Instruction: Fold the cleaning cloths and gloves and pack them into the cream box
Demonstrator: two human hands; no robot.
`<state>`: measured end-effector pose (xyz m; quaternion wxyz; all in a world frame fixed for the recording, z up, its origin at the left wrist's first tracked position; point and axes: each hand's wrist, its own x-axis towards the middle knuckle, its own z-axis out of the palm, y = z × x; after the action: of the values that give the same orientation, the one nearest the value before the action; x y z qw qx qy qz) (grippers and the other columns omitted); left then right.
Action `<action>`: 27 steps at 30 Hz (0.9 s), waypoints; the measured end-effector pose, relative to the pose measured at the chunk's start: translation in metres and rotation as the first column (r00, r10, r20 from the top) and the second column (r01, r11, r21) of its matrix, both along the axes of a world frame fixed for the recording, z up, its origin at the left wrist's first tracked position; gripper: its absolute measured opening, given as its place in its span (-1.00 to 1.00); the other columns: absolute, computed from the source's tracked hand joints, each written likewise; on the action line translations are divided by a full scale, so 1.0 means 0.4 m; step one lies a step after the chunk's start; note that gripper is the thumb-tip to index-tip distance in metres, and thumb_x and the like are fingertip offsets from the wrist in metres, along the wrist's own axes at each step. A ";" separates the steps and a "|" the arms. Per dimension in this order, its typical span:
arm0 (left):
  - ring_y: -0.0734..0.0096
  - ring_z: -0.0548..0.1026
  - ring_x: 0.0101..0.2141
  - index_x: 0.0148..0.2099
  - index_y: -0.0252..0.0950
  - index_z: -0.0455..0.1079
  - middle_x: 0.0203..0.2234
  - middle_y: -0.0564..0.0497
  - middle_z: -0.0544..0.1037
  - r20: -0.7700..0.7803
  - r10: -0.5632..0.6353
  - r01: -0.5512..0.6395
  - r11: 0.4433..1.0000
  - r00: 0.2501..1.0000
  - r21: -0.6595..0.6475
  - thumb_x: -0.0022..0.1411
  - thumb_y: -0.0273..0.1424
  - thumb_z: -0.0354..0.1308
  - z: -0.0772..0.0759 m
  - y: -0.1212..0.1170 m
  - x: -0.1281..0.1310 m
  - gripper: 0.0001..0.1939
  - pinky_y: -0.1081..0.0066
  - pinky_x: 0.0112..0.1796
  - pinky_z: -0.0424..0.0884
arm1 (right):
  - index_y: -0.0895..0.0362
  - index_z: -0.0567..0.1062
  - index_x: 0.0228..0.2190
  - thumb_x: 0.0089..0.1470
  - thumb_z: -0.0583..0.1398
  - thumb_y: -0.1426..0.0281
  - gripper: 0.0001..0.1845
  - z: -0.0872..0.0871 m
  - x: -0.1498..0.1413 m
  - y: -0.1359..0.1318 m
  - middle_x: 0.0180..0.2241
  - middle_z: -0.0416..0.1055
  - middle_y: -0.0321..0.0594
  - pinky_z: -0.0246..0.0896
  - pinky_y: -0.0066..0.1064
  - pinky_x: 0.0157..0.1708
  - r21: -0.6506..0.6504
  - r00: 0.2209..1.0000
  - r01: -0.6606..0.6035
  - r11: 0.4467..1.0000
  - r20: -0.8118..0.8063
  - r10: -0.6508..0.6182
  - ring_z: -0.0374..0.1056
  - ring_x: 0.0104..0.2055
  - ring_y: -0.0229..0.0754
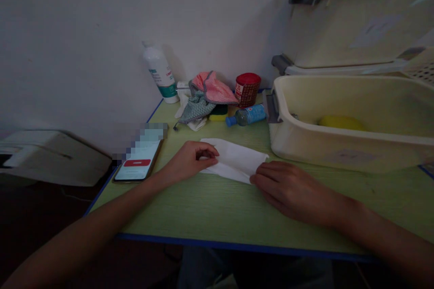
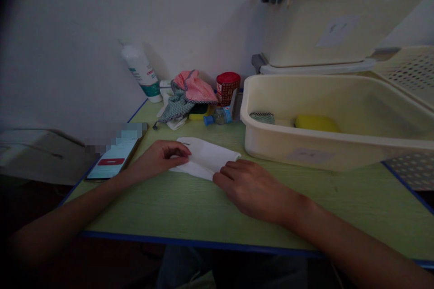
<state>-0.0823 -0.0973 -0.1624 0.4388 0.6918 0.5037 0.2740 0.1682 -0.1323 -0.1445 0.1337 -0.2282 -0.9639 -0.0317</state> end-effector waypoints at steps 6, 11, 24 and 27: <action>0.59 0.33 -0.54 -0.40 -0.39 0.45 -0.57 0.09 0.44 0.079 0.029 -0.021 0.995 0.996 -0.097 -0.11 -0.41 0.24 0.004 0.003 0.002 -0.83 0.56 -0.52 0.18 | 0.19 0.42 -0.38 0.08 0.11 0.57 -0.90 0.003 0.010 0.006 -0.43 0.41 -0.22 0.22 -0.42 -0.38 -0.165 0.998 0.052 0.985 -0.017 -0.056 0.34 -0.41 -0.23; 0.59 0.33 -0.54 -0.39 -0.39 0.45 -0.57 0.10 0.44 0.081 0.027 -0.018 0.993 0.996 -0.112 -0.09 -0.43 0.24 0.008 0.002 0.001 -0.84 0.56 -0.52 0.19 | 0.20 0.40 -0.39 0.07 0.12 0.56 -0.93 0.001 0.015 0.010 -0.34 0.38 -0.18 0.21 -0.46 -0.43 -0.260 0.996 0.044 0.965 -0.062 -0.062 0.32 -0.41 -0.26; 0.59 0.36 -0.52 -0.39 -0.39 0.44 -0.55 0.08 0.45 0.065 -0.071 0.078 0.990 0.995 -0.118 -0.03 -0.42 0.23 0.007 0.009 -0.013 -0.87 0.56 -0.47 0.24 | 0.19 0.41 -0.31 0.15 -0.03 0.58 -0.77 0.023 0.030 0.023 -0.27 0.37 -0.13 0.25 -0.40 -0.25 -0.449 0.998 -0.006 0.893 -0.059 -0.023 0.32 -0.28 -0.23; 0.55 0.39 -0.47 -0.38 -0.38 0.47 -0.47 0.03 0.48 0.030 -0.246 0.248 0.968 0.969 -0.037 0.00 -0.39 0.23 0.021 0.010 -0.028 -0.86 0.54 -0.43 0.28 | 0.19 0.42 -0.30 0.15 0.00 0.56 -0.79 0.022 0.034 0.024 -0.28 0.38 -0.14 0.24 -0.39 -0.23 -0.464 0.999 -0.019 0.885 -0.038 0.001 0.32 -0.26 -0.22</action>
<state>-0.0934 -0.0934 -0.1542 0.4897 0.7366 0.4136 0.2155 0.1817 -0.1225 -0.1356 0.0932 -0.2490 -0.9420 0.2048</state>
